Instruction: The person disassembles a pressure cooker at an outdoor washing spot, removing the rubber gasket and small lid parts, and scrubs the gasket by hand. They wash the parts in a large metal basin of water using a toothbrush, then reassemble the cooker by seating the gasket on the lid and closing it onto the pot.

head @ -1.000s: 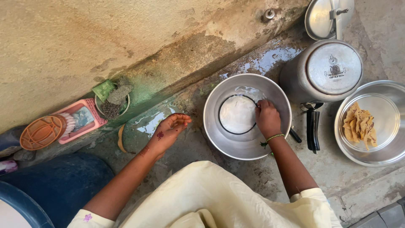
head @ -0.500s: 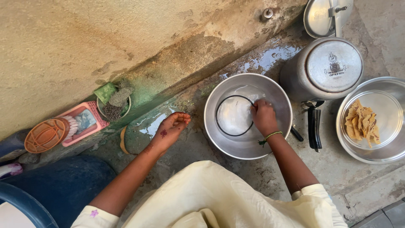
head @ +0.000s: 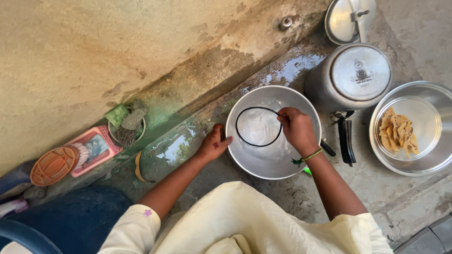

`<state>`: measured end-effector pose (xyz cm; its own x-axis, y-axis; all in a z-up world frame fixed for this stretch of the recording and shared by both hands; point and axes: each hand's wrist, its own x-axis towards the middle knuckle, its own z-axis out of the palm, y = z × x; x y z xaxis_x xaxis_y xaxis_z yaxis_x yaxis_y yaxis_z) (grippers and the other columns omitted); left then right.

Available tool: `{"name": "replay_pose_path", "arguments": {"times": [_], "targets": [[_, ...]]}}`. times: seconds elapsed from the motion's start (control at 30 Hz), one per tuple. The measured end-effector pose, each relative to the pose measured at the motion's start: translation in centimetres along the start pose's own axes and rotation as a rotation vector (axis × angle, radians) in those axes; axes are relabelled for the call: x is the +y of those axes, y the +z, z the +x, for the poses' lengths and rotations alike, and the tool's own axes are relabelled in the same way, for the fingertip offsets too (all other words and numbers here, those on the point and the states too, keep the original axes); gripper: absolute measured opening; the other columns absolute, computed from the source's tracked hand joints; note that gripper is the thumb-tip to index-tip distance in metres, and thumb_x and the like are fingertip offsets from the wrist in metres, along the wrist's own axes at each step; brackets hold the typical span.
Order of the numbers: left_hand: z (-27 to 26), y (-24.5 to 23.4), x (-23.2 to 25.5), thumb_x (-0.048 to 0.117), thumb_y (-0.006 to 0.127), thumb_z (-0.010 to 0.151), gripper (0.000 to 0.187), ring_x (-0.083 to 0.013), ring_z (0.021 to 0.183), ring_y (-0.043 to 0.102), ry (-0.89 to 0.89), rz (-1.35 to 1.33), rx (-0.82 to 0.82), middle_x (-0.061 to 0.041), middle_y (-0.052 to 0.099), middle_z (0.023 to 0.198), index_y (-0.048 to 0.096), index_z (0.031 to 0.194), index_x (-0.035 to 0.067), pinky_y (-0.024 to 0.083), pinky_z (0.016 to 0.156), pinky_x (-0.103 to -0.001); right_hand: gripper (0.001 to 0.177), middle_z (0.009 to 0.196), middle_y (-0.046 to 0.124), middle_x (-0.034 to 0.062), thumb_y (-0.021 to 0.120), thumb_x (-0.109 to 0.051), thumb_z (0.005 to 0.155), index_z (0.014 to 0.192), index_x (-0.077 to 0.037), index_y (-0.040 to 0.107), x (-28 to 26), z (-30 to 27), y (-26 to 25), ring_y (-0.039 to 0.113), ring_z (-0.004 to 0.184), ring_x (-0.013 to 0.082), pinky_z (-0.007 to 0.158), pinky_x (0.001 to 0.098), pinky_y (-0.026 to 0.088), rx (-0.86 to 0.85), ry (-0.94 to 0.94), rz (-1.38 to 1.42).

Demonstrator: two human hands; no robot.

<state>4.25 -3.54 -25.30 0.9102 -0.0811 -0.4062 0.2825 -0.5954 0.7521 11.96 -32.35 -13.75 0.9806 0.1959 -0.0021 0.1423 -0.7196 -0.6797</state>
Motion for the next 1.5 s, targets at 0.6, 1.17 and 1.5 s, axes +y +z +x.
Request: {"name": "replay_pose_path", "arguments": {"times": [0.6, 1.17, 1.5], "targets": [[-0.7, -3.1, -0.2, 0.004, 0.057, 0.09, 0.048, -0.0211, 0.068, 0.073, -0.122, -0.298, -0.104, -0.016, 0.075, 0.092, 0.053, 0.138, 0.005, 0.061, 0.058, -0.033, 0.018, 0.079, 0.074, 0.013, 0.073, -0.009, 0.095, 0.106, 0.005, 0.07, -2.5, 0.1, -6.0, 0.071, 0.067, 0.0132, 0.06, 0.0278, 0.055, 0.127, 0.168, 0.215], [-4.3, -5.9, 2.4, 0.021, 0.071, 0.087, 0.068, -0.0408, 0.114, 0.065, -0.013, 0.198, -0.054, -0.024, 0.065, 0.123, 0.038, 0.143, 0.001, 0.051, 0.098, -0.044, 0.019, 0.097, 0.071, 0.0059, 0.067, -0.005, 0.099, 0.114, 0.005, 0.063, 4.0, 3.3, -6.0, 0.069, 0.08, 0.0098, 0.072, 0.0252, 0.059, 0.189, 0.197, 0.665], [-5.8, -8.7, 4.2, 0.02, 0.063, 0.091, 0.064, -0.0399, 0.123, 0.056, 0.189, 0.416, -0.031, -0.025, 0.056, 0.137, 0.038, 0.145, -0.002, 0.045, 0.105, -0.041, 0.008, 0.098, 0.067, 0.0066, 0.062, 0.001, 0.101, 0.107, -0.001, 0.058, 11.0, 15.1, -11.7, 0.069, 0.082, 0.0151, 0.081, 0.0295, 0.064, 0.443, 0.284, 1.112]]}}
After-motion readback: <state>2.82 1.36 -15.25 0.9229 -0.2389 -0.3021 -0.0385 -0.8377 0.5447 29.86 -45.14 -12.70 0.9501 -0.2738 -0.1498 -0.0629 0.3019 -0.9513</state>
